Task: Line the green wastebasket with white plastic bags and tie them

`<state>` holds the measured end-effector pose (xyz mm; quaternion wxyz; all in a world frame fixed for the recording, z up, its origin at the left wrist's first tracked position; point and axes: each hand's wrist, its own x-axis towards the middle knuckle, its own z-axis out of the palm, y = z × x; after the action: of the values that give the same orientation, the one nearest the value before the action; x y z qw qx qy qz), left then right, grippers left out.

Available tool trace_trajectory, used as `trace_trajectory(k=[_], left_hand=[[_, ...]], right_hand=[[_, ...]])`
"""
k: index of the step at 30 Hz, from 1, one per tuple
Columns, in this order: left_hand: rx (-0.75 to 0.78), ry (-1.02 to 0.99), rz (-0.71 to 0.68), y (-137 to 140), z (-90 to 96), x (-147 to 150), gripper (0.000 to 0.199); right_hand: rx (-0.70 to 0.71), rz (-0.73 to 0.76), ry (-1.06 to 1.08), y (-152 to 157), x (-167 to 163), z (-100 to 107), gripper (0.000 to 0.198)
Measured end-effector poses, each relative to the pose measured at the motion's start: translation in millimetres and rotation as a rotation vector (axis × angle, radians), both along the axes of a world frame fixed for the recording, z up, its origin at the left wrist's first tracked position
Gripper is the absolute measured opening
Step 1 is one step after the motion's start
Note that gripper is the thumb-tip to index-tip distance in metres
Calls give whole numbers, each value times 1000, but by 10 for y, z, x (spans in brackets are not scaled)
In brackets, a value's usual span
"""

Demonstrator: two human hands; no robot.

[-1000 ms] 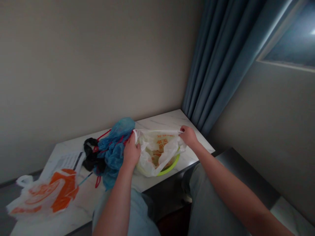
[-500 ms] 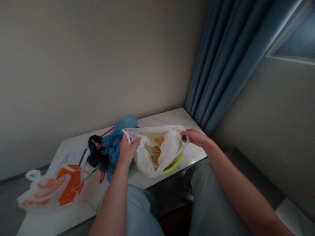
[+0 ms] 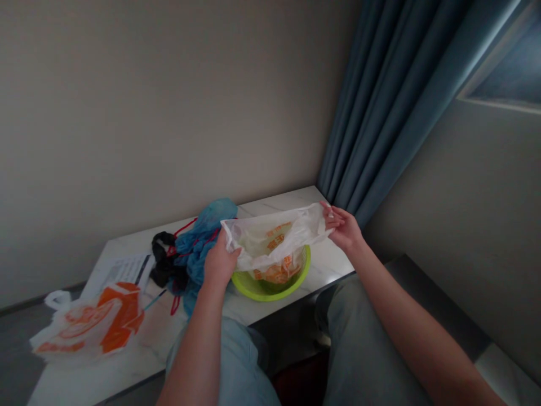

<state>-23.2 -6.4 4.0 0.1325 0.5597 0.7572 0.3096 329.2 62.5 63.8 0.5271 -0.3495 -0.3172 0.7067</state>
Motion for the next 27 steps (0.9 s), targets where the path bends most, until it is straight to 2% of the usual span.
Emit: trace_trajectory(k=[2, 5, 7, 9, 13, 16, 19, 22, 24, 27], left_hand=[[16, -32, 5, -4, 9, 2, 76], [84, -192, 39, 5, -9, -38, 51], [139, -349, 95, 16, -35, -95, 32], [210, -561, 164, 30, -48, -159, 19], [376, -1181, 146, 59, 16, -263, 36], [526, -1500, 103, 74, 82, -313, 32], [617, -1624, 124, 76, 97, -318, 25], [643, -1669, 121, 55, 103, -267, 15], [648, -1674, 85, 29, 131, -215, 12], [635, -1666, -24, -8, 193, -133, 26]], right_hand=[[-10, 24, 144, -10, -8, 22, 25], [-35, 68, 329, -12, -35, 37, 22], [-32, 42, 354, -3, -68, 22, 19], [-14, -52, 300, 16, -102, -13, 12], [-21, -244, 293, 77, -118, -100, 3], [-97, -302, 385, 129, -86, -153, 4], [-155, -354, 422, 172, -85, -197, 8], [-133, -389, 383, 199, -155, -237, 7], [-66, -414, 308, 205, -230, -259, 10], [92, -497, 99, 198, -342, -286, 25]])
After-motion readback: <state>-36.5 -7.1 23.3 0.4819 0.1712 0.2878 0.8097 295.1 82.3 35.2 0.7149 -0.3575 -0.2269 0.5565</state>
